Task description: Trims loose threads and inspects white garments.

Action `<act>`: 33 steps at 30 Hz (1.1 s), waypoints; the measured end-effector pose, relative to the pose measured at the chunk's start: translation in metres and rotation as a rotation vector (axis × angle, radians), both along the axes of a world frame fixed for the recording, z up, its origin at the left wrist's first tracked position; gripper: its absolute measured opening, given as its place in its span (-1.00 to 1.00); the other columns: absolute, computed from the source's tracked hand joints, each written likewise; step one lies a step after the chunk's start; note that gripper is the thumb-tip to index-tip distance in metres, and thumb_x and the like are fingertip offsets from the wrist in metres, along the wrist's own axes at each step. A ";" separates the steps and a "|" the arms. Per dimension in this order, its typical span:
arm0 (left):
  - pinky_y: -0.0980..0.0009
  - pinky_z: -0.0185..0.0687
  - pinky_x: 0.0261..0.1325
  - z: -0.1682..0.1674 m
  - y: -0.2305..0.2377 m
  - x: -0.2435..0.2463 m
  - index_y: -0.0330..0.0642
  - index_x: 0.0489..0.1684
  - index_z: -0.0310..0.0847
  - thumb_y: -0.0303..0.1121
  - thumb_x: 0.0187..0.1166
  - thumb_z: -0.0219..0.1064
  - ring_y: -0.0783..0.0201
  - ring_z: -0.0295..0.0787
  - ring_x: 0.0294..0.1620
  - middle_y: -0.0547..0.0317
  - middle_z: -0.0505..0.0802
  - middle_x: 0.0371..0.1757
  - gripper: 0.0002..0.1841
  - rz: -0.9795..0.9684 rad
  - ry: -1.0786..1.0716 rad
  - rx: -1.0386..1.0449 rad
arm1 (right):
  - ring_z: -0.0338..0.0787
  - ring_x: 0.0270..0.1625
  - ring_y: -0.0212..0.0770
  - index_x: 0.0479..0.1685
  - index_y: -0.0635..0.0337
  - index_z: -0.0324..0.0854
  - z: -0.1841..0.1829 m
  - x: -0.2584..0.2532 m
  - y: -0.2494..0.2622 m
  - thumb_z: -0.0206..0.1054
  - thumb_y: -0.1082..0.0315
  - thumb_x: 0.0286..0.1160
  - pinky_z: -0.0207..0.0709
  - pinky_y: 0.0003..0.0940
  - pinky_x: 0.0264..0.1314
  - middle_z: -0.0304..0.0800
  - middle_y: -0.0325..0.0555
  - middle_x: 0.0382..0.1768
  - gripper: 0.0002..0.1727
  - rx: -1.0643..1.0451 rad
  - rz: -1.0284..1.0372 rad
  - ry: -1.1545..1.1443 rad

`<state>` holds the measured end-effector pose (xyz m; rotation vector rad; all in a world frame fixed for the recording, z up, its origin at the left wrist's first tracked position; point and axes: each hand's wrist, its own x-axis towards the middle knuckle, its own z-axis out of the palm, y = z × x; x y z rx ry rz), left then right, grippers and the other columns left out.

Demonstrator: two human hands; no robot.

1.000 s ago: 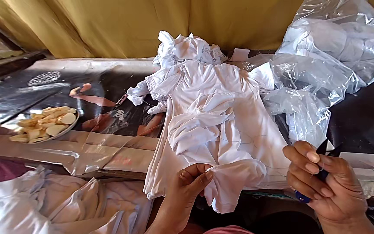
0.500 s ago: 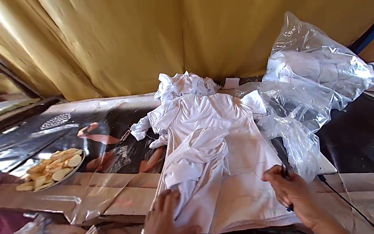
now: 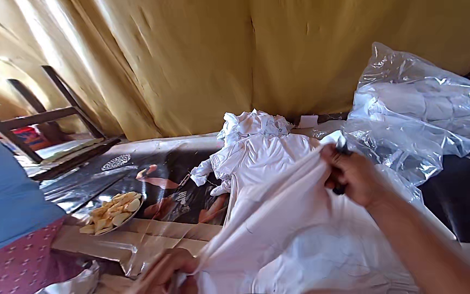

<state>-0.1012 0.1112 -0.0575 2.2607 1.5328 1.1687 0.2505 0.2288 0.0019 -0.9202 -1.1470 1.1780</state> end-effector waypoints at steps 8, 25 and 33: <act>0.73 0.60 0.00 0.097 0.008 0.020 0.20 -0.25 0.66 -0.47 0.55 0.29 0.79 0.68 -0.10 0.80 0.79 -0.18 -0.80 -0.340 -0.371 0.006 | 0.52 -0.70 -0.58 -0.43 0.07 0.59 0.121 0.038 -0.047 -0.18 0.27 0.93 0.71 -0.67 -0.40 0.44 -0.45 -0.76 -0.49 0.595 0.262 0.205; -0.39 0.27 0.54 -0.059 0.077 0.074 -0.15 0.37 0.73 -0.10 0.41 0.56 -0.42 0.39 0.60 -0.35 0.54 0.59 -0.45 -0.053 0.242 -0.394 | 0.72 0.20 -0.06 0.42 0.26 0.50 -0.098 0.014 -0.001 0.22 0.40 0.74 0.67 -0.10 0.04 0.61 0.08 0.33 -0.65 -0.501 0.079 -0.555; 0.62 0.68 -0.12 -0.034 0.043 0.039 -0.25 -0.08 0.71 -0.45 0.62 0.27 0.68 0.70 -0.26 0.47 0.81 -0.25 -0.87 -0.471 -0.359 -0.343 | 0.49 -0.42 -0.30 0.46 0.26 0.46 -0.116 0.011 0.027 0.24 0.31 0.76 0.49 -0.34 -0.37 0.58 0.00 0.05 -0.61 -0.522 -0.140 -0.313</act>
